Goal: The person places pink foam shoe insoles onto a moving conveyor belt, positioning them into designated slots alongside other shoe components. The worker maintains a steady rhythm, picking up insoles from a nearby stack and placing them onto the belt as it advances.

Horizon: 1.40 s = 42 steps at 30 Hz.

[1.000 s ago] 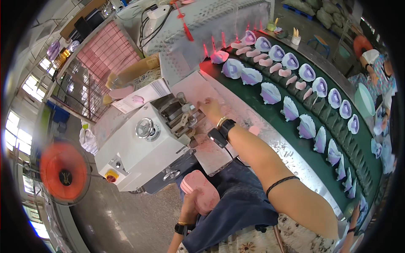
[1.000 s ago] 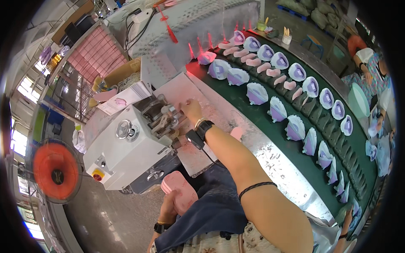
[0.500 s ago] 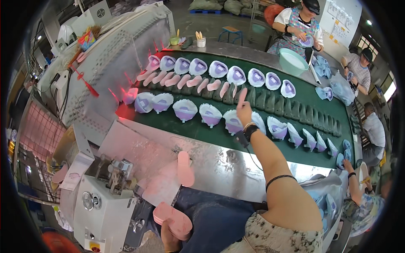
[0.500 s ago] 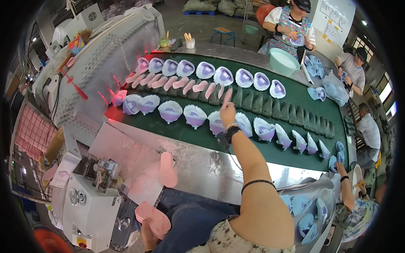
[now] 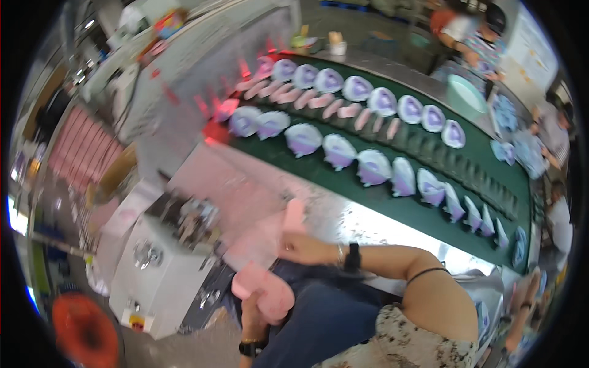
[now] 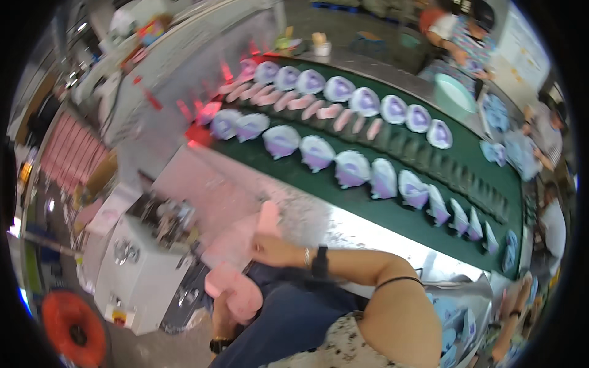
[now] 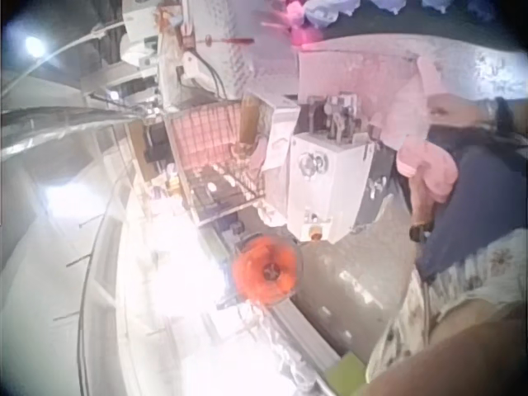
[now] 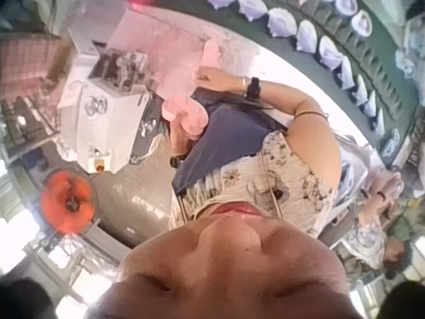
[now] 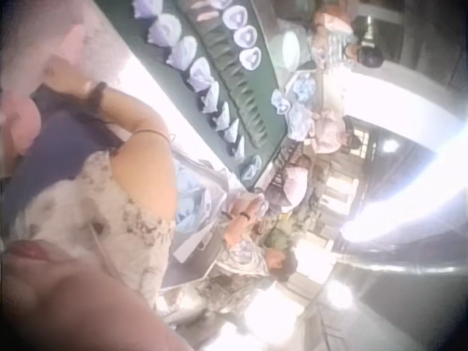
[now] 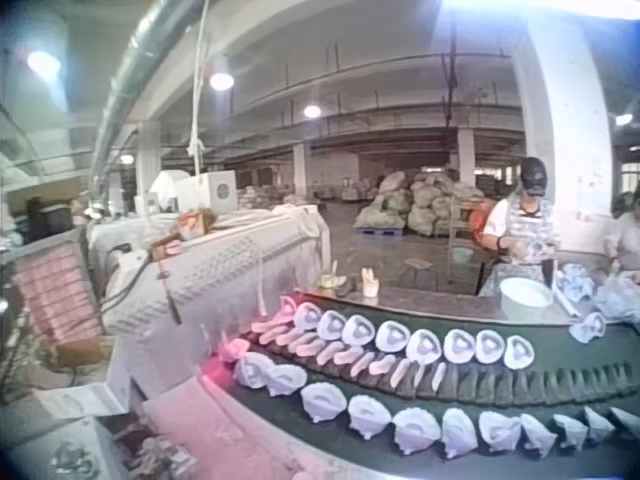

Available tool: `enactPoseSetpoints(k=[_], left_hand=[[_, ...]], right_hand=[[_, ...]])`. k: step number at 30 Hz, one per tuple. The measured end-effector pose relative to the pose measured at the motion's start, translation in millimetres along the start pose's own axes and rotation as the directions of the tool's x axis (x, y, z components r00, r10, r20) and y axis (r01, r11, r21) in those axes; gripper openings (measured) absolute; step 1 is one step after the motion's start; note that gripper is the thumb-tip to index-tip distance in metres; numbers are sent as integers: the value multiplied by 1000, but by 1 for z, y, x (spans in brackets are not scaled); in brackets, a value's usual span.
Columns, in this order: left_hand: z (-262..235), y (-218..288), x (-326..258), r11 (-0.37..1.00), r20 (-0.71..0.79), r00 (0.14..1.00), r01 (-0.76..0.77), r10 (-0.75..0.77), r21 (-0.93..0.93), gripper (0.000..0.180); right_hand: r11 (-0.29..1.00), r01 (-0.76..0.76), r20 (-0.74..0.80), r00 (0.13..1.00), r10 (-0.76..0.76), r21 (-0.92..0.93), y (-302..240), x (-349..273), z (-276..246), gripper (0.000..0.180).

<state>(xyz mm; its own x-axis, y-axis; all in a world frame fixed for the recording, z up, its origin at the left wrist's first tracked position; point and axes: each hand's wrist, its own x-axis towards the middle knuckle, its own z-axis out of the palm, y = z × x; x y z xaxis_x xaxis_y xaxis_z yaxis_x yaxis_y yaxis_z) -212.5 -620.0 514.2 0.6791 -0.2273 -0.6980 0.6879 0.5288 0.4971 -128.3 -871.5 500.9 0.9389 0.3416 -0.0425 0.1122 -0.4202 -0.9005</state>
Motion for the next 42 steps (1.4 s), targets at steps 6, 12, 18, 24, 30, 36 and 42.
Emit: enactPoseSetpoints(k=[6, 12, 18, 24, 30, 36, 42], left_hand=[[-32, 4, -10, 988, -76, 994, 61, -72, -141, 29], [-39, 2, -40, 944, 43, 986, 164, -159, -288, 44], [-45, -13, -47, 956, 152, 977, 181, -148, -230, 42], [-47, -13, -52, 963, 87, 978, 201, -188, -178, 40], [-55, -11, -59, 976, -194, 968, 185, -160, 116, 32], [-63, -16, -35, 982, -154, 972, 164, -178, -94, 38], [-17, -6, -24, 996, -35, 997, 66, -68, -60, 42]], right_hand=[[952, -144, -38, 986, 160, 270, -27, 16, 66, 23], [934, -240, -147, 947, 285, 264, -6, 137, 62, 26], [992, -124, -340, 934, 106, -30, -13, 175, 64, 30], [838, 43, -364, 888, -282, -544, -32, 173, 24, 36], [963, -263, -404, 876, 262, 56, -4, 221, 79, 41], [978, -134, -699, 684, 207, 159, 48, 255, 68, 31], [794, 13, -647, 587, 486, 608, 87, 107, -111, 18]])
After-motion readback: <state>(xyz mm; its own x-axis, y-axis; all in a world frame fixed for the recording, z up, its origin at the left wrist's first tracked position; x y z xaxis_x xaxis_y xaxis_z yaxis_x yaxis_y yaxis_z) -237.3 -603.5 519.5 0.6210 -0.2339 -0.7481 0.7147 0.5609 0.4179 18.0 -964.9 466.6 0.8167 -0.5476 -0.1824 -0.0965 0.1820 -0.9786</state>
